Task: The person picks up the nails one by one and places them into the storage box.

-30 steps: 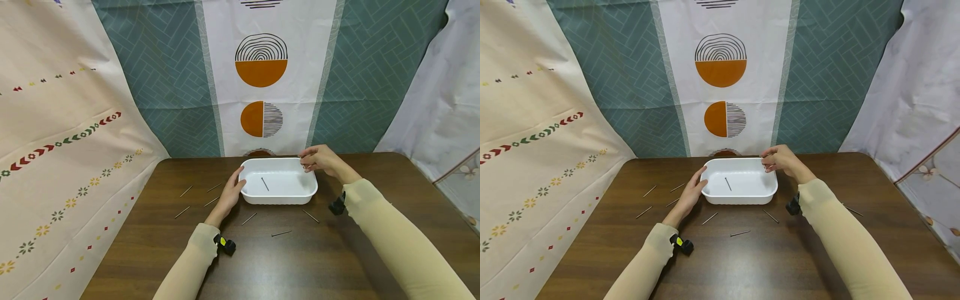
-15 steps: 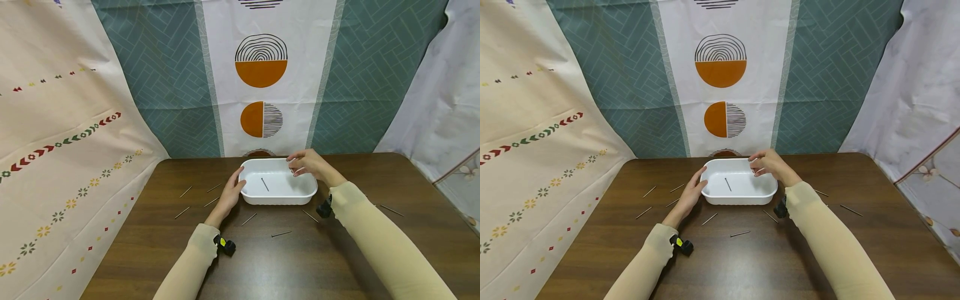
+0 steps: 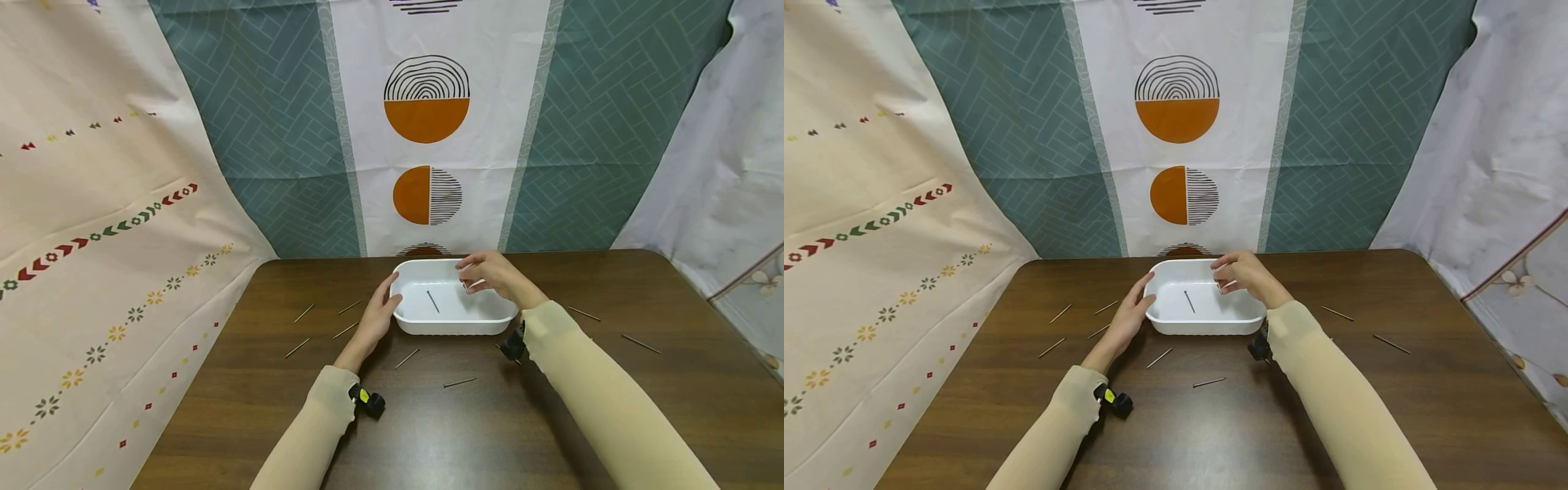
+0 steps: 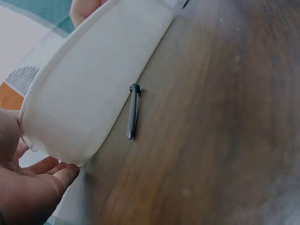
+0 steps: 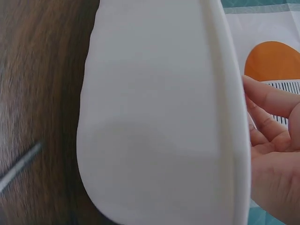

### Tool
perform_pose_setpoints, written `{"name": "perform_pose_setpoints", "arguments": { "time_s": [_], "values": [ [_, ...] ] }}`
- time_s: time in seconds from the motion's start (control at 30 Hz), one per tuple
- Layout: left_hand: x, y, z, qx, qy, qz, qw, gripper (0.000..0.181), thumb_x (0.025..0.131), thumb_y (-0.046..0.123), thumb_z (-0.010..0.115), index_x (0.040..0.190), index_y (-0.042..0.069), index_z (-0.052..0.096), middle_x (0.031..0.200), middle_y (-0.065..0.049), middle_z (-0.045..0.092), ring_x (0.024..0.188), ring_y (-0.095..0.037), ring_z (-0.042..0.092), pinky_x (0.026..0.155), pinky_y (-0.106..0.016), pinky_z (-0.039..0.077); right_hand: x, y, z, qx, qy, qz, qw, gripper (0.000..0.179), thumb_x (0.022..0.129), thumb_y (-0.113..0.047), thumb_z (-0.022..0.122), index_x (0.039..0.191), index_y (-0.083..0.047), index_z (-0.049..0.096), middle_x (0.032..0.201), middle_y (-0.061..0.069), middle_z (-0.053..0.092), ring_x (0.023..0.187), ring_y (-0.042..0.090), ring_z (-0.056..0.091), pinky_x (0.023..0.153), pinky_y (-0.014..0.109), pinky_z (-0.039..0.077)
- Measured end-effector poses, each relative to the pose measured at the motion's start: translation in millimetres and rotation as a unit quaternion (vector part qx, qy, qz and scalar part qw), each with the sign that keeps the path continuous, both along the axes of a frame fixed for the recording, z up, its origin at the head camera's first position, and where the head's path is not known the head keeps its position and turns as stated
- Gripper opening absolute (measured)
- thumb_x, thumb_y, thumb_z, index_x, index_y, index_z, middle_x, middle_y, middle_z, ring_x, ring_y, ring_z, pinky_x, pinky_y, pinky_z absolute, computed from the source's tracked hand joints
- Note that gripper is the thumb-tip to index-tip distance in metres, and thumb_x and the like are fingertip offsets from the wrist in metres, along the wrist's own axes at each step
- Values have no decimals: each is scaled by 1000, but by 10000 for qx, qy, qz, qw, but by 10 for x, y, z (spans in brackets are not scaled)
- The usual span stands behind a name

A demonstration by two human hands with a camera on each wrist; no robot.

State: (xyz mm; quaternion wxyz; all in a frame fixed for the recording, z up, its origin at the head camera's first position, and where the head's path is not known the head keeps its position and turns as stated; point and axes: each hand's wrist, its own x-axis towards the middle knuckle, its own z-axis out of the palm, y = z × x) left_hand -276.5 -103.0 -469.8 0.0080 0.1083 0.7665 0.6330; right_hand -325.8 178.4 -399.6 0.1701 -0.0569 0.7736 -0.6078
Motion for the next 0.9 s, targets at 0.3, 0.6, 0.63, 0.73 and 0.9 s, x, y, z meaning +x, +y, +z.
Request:
{"name": "perform_pose_setpoints", "arguments": {
  "time_s": [0.3,0.6,0.63,0.73,0.9],
  "values": [
    [14,2,15,-81,-77,42,9999,55,109,16,49,162,13,36,171,-11,25,159,-29,17,128,-45,18,-10,-87,-42,-51,-43,22,10000,41,101,0,60,137,17,53,98,13,66,82,22,63,79,32,61],
    [14,4,19,-61,-99,42,9999,55,109,17,49,163,15,36,171,-9,24,158,-28,17,127,-44,19,-38,-209,-82,-57,-320,-152,9994,41,99,0,64,137,14,56,89,9,67,78,19,64,74,31,60],
    [14,3,17,-63,-88,38,9999,55,109,16,49,162,14,36,171,-10,24,158,-29,17,127,-45,19,-41,-224,-88,-67,-350,-174,9992,41,99,0,64,137,13,56,89,9,67,78,19,64,73,31,60],
    [9,0,16,-75,-97,46,9999,54,110,16,49,162,14,36,171,-11,24,158,-30,17,127,-46,19,-50,-261,-104,-76,-358,-171,9992,40,99,-1,64,137,13,57,89,8,66,78,19,63,72,30,60],
    [5,4,21,-44,-116,55,9999,55,110,15,49,163,14,36,171,-10,25,158,-29,18,127,-45,20,-57,-323,-138,-139,-347,-183,9991,37,99,-1,64,134,13,59,87,8,66,77,19,62,71,28,60]
  ]
}}
